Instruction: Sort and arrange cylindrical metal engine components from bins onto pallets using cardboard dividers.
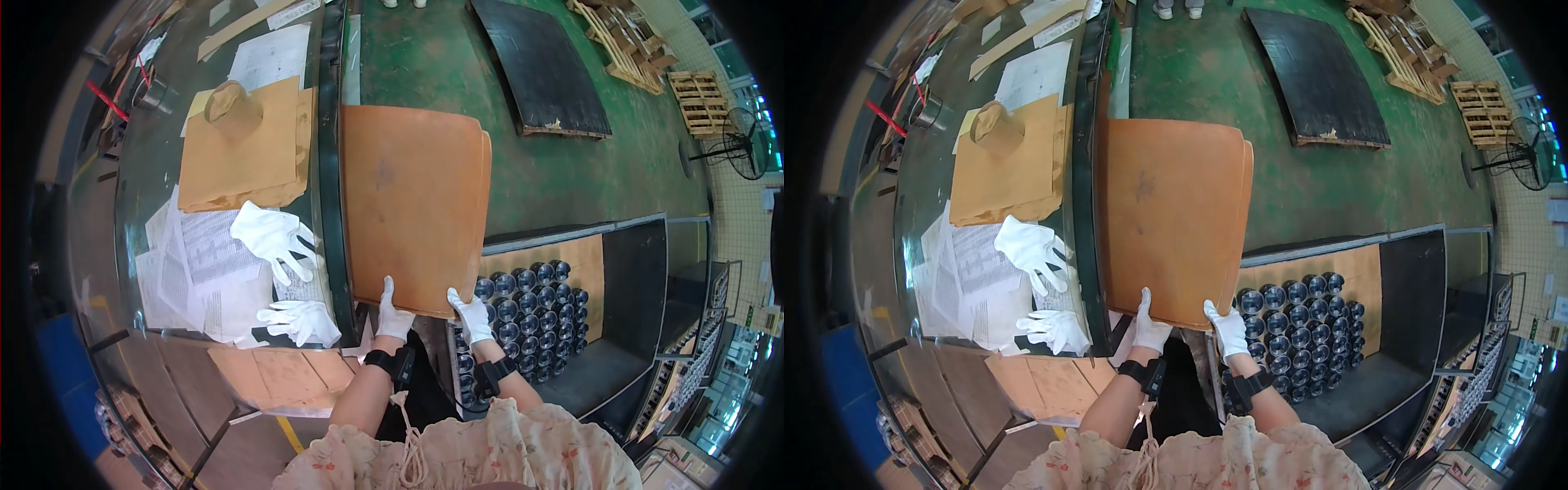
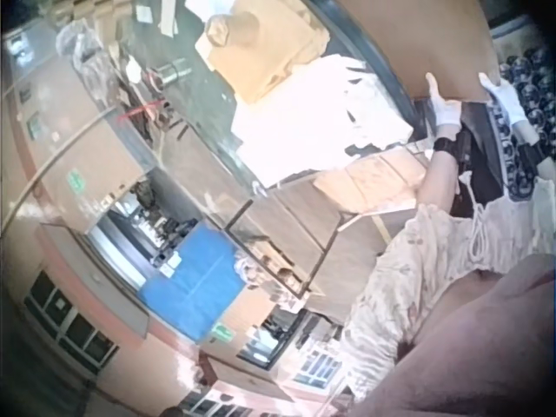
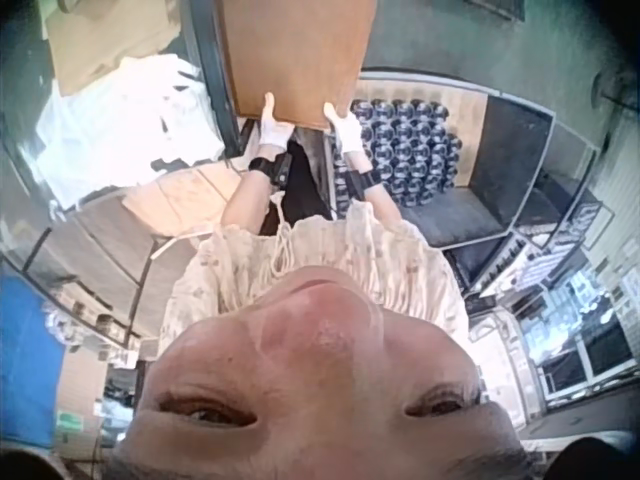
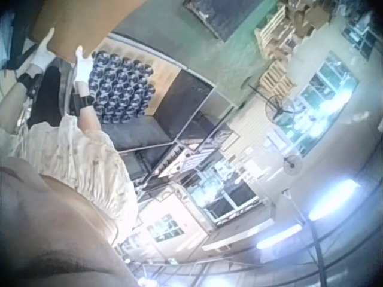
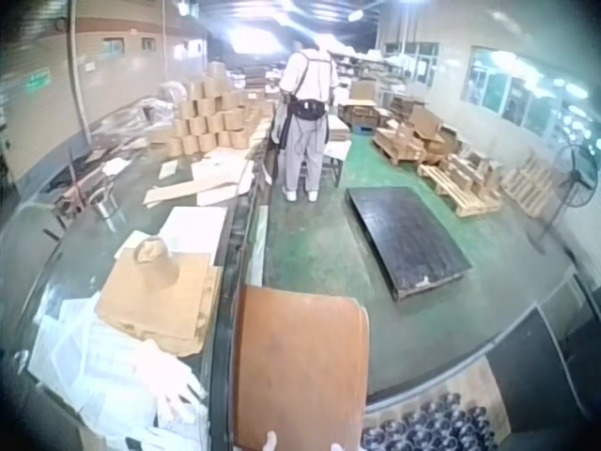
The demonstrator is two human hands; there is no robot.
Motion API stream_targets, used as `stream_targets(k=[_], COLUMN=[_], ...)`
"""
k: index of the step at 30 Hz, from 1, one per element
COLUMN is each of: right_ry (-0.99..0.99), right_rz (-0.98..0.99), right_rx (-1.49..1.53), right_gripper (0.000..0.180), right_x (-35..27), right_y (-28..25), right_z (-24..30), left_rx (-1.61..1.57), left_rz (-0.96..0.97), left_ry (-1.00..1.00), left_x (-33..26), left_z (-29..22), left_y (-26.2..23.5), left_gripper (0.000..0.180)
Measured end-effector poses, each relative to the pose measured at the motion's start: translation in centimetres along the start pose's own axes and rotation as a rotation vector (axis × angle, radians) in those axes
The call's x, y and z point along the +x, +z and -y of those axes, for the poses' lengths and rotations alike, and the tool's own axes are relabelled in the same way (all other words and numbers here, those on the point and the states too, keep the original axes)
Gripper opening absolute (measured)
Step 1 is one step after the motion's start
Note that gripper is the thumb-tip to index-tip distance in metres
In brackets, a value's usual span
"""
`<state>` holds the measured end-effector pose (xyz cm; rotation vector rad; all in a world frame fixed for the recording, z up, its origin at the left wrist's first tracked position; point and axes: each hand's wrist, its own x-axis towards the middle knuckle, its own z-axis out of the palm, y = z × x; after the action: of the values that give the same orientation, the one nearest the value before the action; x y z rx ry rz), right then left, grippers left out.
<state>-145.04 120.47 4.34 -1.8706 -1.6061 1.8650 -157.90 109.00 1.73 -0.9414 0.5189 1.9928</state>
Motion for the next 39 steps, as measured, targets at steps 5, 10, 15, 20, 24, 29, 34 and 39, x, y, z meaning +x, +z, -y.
stream_targets(k=[5,10,15,20,24,29,34,39], right_ry=[-0.021,-0.839,-1.354,-0.716,-0.666,-0.679,-0.683,-0.825], right_rz=[0.264,-0.398,-0.609,-0.055,0.023,-0.128,-0.330,-0.454], right_rx=[-0.856,-1.108,-1.022,-1.347,-1.323,-1.298,-1.273,-1.645], right_gripper=[0.074,0.048,0.035,0.060,0.069,0.071,0.072,0.040], right_x=[0.6,9.1,25.0,33.1,35.3,30.0,27.0,23.1], right_y=[-3.9,-5.2,3.1,10.0,8.6,9.1,1.3,-11.1], right_z=[4.2,19.8,30.8,33.8,33.7,32.7,32.6,30.1], left_rx=[-0.022,-0.012,-0.033,-0.004,-0.188,-0.132,-0.038,0.062], left_rz=[0.029,-0.001,-0.019,-0.082,-0.054,-0.074,-0.092,-0.081], left_ry=[-0.021,-0.030,-0.063,-0.085,-0.134,-0.093,-0.084,-0.167], left_x=[0.0,1.0,0.3,-0.5,0.3,-0.6,-1.8,-3.4], left_z=[-0.7,-0.4,-0.6,-0.9,-0.2,-1.4,-0.3,2.0], left_y=[-0.9,-2.0,-1.0,-0.1,-0.4,-1.8,-1.1,-0.5], left_gripper=[0.049,0.049,0.050,0.051,0.053,0.057,0.057,0.053])
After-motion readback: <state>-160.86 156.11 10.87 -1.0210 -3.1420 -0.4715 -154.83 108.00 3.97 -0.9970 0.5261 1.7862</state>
